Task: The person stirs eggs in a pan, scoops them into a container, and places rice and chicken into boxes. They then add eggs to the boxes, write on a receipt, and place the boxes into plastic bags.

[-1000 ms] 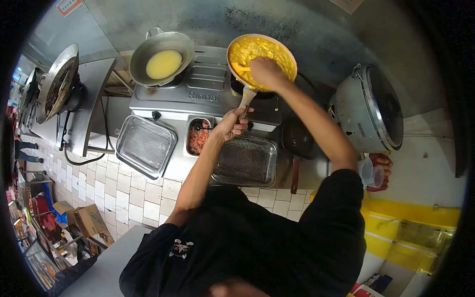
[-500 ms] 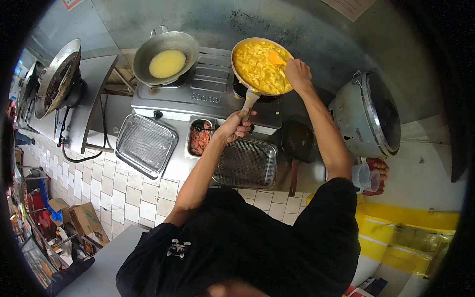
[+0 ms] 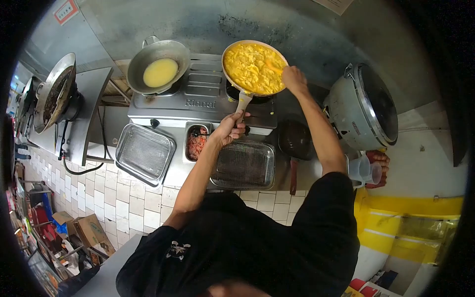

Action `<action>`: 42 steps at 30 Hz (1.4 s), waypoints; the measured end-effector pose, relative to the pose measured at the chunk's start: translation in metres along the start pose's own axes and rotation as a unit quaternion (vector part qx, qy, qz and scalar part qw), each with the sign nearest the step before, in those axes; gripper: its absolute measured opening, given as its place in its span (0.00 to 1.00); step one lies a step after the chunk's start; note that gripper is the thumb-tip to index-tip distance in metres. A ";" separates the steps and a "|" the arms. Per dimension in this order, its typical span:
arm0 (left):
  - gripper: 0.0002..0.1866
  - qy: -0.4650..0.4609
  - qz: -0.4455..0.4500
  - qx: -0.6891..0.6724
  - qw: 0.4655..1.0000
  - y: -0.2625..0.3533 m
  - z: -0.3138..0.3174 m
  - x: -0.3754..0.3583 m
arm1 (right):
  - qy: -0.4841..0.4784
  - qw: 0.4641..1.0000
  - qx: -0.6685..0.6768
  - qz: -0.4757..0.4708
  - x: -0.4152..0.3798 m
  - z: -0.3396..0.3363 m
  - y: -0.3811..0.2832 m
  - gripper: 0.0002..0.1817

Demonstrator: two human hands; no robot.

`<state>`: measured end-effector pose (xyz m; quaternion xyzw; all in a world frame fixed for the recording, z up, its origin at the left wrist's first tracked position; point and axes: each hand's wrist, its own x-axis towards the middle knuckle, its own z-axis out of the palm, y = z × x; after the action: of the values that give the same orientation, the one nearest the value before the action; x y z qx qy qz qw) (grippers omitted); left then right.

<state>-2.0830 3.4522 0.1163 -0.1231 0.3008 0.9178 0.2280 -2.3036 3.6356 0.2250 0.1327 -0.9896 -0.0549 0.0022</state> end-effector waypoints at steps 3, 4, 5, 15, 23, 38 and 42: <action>0.16 0.003 -0.005 -0.001 1.000 0.002 0.003 -0.003 | -0.034 0.999 -0.012 -0.015 0.002 -0.030 0.003 0.16; 0.16 0.004 -0.005 -0.002 1.000 0.001 0.000 -0.001 | -0.055 0.998 -0.019 -0.025 0.002 -0.035 0.002 0.16; 0.16 -0.001 -0.007 -0.004 1.000 -0.001 -0.002 0.000 | -0.069 0.996 -0.016 -0.054 0.016 -0.033 0.017 0.16; 0.16 -0.003 -0.002 -0.013 1.000 -0.002 -0.002 0.002 | 0.091 0.984 -0.141 -0.062 0.033 -0.028 0.025 0.15; 0.16 0.004 -0.002 -0.002 1.000 0.000 0.001 -0.003 | 0.024 0.994 0.026 -0.104 0.057 0.003 0.005 0.14; 0.16 -0.010 -0.003 -0.008 1.000 -0.001 -0.002 0.000 | 0.087 0.948 -0.098 -0.291 0.004 0.008 -0.001 0.08; 0.16 -0.009 -0.001 -0.003 1.000 0.000 -0.002 0.001 | 0.122 0.956 -0.087 -0.251 -0.011 -0.043 -0.019 0.07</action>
<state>-2.0834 3.4514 0.1139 -0.1159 0.2956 0.9197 0.2311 -2.2869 3.6160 0.2662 0.3822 -0.9080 -0.1225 0.1204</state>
